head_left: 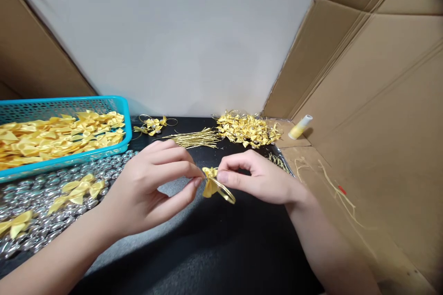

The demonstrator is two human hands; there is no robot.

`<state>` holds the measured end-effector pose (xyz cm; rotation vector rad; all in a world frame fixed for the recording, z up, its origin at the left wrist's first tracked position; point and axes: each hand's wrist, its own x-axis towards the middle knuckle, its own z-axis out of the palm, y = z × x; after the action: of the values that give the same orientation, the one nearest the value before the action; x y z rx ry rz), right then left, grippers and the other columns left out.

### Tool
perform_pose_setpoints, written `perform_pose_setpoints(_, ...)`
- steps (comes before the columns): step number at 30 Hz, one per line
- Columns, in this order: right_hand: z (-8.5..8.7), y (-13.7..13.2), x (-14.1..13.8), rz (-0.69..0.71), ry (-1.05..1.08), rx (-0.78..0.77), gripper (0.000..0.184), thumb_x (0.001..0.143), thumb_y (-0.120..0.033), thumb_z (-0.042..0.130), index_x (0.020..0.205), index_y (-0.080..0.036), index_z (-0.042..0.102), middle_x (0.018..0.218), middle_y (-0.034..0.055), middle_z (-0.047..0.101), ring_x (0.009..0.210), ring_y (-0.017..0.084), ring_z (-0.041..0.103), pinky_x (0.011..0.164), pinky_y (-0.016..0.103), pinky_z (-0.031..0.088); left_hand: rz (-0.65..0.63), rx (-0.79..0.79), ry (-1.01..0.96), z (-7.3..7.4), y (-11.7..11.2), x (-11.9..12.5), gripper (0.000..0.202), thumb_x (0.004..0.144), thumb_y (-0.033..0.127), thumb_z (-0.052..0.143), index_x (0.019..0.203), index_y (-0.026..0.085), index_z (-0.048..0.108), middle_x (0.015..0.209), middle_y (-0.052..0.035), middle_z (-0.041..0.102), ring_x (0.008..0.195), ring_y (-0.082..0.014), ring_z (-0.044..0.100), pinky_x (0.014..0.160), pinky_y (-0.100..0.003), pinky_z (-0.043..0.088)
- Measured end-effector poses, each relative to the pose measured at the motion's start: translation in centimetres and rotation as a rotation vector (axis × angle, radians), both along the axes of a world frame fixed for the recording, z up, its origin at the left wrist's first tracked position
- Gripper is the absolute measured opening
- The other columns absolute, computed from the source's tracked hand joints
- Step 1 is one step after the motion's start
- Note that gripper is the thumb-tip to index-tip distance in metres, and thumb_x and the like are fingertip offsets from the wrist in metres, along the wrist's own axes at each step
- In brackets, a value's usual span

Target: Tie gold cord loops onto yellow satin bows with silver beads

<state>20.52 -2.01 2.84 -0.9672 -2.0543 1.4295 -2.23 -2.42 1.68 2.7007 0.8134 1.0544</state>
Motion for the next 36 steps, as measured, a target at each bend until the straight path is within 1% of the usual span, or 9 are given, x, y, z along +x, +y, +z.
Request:
perform_pose_setpoints(3, 0.3, -0.3, -0.1, -0.020, 0.023, 0.032, 0.041, 0.094, -0.050, 0.048, 0.078, -0.016, 0.065, 0.070, -0.0011, 0.055, 0.066, 0.011, 0.045, 0.063, 0.025, 0.037, 0.019, 0.083, -0.001, 0.0, 0.0, -0.1, 0.012, 0.083, 0.013, 0.059, 0.088, 0.022, 0.065, 0.072, 0.0004, 0.062, 0.064, -0.0161, 0.048, 0.062, -0.032, 0.036)
perform_pose_setpoints(5, 0.1, -0.5, -0.4, -0.063, 0.014, 0.031, 0.037, 0.092, -0.049, 0.053, 0.078, -0.016, 0.064, 0.069, -0.0018, 0.053, 0.063, 0.010, 0.042, 0.060, 0.025, 0.035, 0.029, 0.165, 0.018, -0.1, 0.0, -0.1, 0.013, 0.083, 0.012, 0.061, 0.091, 0.022, 0.064, 0.071, 0.0005, 0.063, 0.063, -0.0162, 0.047, 0.061, -0.031, 0.036)
perform_pose_setpoints(8, -0.3, -0.8, -1.1, -0.099, -0.009, 0.009, 0.026, 0.086, -0.040, 0.064, 0.075, -0.017, 0.060, 0.062, -0.0051, 0.045, 0.057, 0.009, 0.036, 0.054, 0.023, 0.031, 0.084, 0.303, 0.058, -0.5, 0.0, -0.1, 0.016, 0.081, 0.012, 0.066, 0.094, 0.021, 0.063, 0.070, -0.0004, 0.066, 0.063, -0.0171, 0.049, 0.059, -0.032, 0.036)
perform_pose_setpoints(12, -0.8, -1.0, -1.7, -0.139, 0.035, 0.060, 0.019, 0.087, -0.030, 0.060, 0.072, -0.018, 0.054, 0.060, -0.0065, 0.039, 0.056, 0.008, 0.033, 0.052, 0.022, 0.030, 0.173, 0.365, 0.081, -0.7, 0.0, 0.1, 0.014, 0.080, 0.014, 0.068, 0.092, 0.021, 0.065, 0.072, -0.0019, 0.069, 0.064, -0.0187, 0.052, 0.060, -0.033, 0.037)
perform_pose_setpoints(15, -0.9, -1.0, -1.8, -0.177, 0.023, 0.167, 0.017, 0.087, -0.026, 0.058, 0.072, -0.018, 0.055, 0.059, -0.0064, 0.038, 0.056, 0.008, 0.033, 0.053, 0.022, 0.030, 0.182, 0.279, 0.045, -0.5, -0.2, 0.3, 0.010, 0.082, 0.015, 0.066, 0.090, 0.021, 0.067, 0.072, -0.0016, 0.068, 0.063, -0.0184, 0.053, 0.060, -0.033, 0.038)
perform_pose_setpoints(21, -1.3, -0.8, -1.7, -0.191, -0.061, 0.485, 0.018, 0.087, -0.021, 0.059, 0.069, -0.018, 0.057, 0.055, -0.0084, 0.036, 0.054, 0.007, 0.034, 0.065, 0.025, 0.032, 0.162, -0.115, -0.059, 0.2, -0.8, 0.6, 0.012, 0.088, 0.021, 0.060, 0.084, 0.021, 0.071, 0.074, 0.0011, 0.068, 0.068, -0.0141, 0.060, 0.064, -0.027, 0.046)
perform_pose_setpoints(26, -1.3, -1.1, -1.8, -0.213, -0.152, 0.625, 0.013, 0.088, -0.021, 0.060, 0.075, -0.019, 0.062, 0.059, -0.0076, 0.051, 0.059, 0.008, 0.046, 0.075, 0.031, 0.028, 0.166, -0.388, -0.106, 0.3, -0.7, 0.5, 0.014, 0.087, 0.031, 0.063, 0.085, 0.025, 0.075, 0.076, 0.0018, 0.073, 0.071, -0.0142, 0.065, 0.062, -0.023, 0.050)
perform_pose_setpoints(30, -1.0, -1.5, -1.8, -0.216, -0.187, 0.700, 0.011, 0.088, -0.021, 0.060, 0.078, -0.019, 0.063, 0.068, -0.0046, 0.064, 0.064, 0.010, 0.052, 0.078, 0.032, 0.027, 0.198, -0.464, -0.156, 0.4, -0.7, 0.3, 0.012, 0.083, 0.035, 0.068, 0.082, 0.028, 0.077, 0.074, 0.0028, 0.074, 0.066, -0.0140, 0.066, 0.057, -0.022, 0.050)
perform_pose_setpoints(36, -1.1, -1.5, -1.8, -0.226, -0.175, 0.814, 0.013, 0.090, -0.022, 0.059, 0.079, -0.019, 0.064, 0.071, -0.0042, 0.069, 0.065, 0.010, 0.054, 0.080, 0.033, 0.026, 0.233, -0.430, -0.149, 0.6, -1.1, 0.3, 0.010, 0.081, 0.035, 0.069, 0.081, 0.030, 0.078, 0.066, 0.0045, 0.073, 0.057, -0.0126, 0.063, 0.049, -0.021, 0.045)
